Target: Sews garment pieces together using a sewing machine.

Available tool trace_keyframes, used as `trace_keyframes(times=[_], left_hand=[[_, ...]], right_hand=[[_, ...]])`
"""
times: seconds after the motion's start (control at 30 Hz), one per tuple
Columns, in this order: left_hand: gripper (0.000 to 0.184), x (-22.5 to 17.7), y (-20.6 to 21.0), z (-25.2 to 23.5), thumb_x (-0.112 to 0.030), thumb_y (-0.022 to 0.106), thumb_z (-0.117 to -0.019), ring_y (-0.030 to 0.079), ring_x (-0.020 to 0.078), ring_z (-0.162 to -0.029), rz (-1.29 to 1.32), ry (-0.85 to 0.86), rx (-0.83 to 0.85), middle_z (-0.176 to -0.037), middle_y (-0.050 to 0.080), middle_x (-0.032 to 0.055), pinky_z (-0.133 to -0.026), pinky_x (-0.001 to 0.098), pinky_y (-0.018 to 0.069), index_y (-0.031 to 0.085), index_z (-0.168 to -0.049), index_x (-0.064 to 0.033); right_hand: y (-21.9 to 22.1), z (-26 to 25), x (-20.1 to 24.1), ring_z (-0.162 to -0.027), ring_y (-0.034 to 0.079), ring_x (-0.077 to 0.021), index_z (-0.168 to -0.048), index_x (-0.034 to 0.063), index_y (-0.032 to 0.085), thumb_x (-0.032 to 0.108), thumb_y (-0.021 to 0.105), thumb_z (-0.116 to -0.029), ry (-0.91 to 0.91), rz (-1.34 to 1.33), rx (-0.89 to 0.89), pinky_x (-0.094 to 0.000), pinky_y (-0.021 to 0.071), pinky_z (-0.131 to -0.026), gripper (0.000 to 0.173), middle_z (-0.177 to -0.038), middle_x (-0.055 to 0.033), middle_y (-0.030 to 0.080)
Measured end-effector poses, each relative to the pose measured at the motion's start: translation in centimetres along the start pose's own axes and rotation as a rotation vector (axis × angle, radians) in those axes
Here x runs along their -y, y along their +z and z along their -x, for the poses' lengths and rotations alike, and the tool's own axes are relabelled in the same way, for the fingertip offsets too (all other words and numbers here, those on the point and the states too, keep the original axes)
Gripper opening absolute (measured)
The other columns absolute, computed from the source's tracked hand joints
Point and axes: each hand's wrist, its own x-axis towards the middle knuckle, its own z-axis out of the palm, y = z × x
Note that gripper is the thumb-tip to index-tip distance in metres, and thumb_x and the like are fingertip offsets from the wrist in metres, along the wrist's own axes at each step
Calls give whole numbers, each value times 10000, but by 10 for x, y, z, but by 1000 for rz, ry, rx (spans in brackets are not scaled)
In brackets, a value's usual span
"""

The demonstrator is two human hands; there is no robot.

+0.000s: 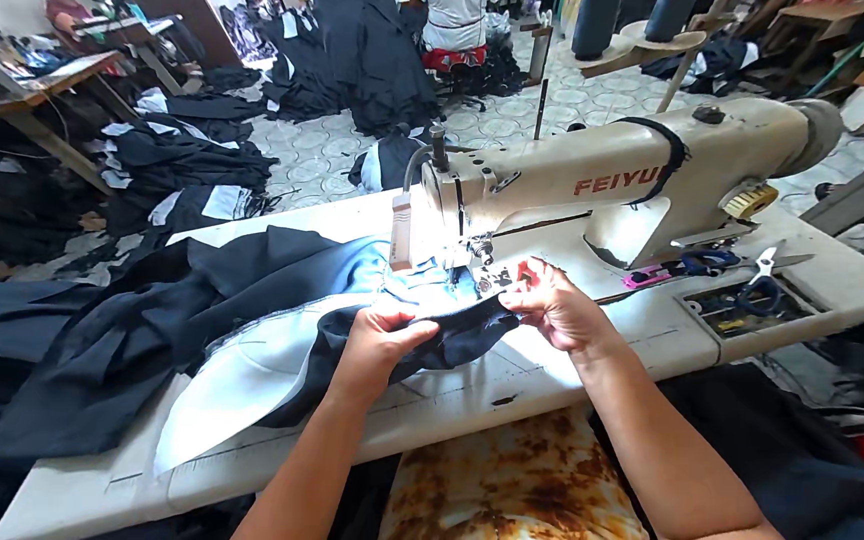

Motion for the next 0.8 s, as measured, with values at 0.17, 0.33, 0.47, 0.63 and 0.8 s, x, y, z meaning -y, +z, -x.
trace_keyframes(times=[0.17,0.33,0.47,0.63,0.8], left_hand=[[160,-2,-4,0,49,743,-825,652,41,-687,-10,-4,58,-728,701,-23,-674,219,570,737,-750,-92],[92,-2,-2,4,2,790,-801,654,35,-661,-192,79,8,-729,713,-17,-626,223,566,755,-778,-80],[23,1,14,15,-106,771,-792,657,-32,-702,-482,243,-178,-771,725,-53,-638,180,555,766,-814,-104],[97,23,46,22,-118,737,-777,728,118,-735,-777,600,-510,-810,763,64,-662,292,594,789,-836,-60],[116,35,55,23,-119,742,-790,735,117,-739,-741,664,-577,-820,776,68,-677,270,590,796,-860,-45]], right_hand=[[-3,3,-5,-663,585,3,-899,140,619,-138,499,-887,-141,172,190,-177,519,-627,303,-767,71,632],[4,5,-5,-901,648,-59,-930,41,746,-129,415,-938,-339,591,227,-242,557,-804,372,-986,-16,697],[22,7,-19,-1036,658,-146,-1011,68,780,-107,491,-905,-505,862,8,-350,535,-918,353,-1035,-67,724],[57,11,-52,-883,626,-273,-1071,46,780,-65,560,-814,-826,1084,-286,-385,543,-724,356,-966,-169,614],[67,10,-76,-868,697,-140,-1085,-28,747,-12,667,-871,-1061,816,-417,-232,568,-829,229,-925,-137,730]])
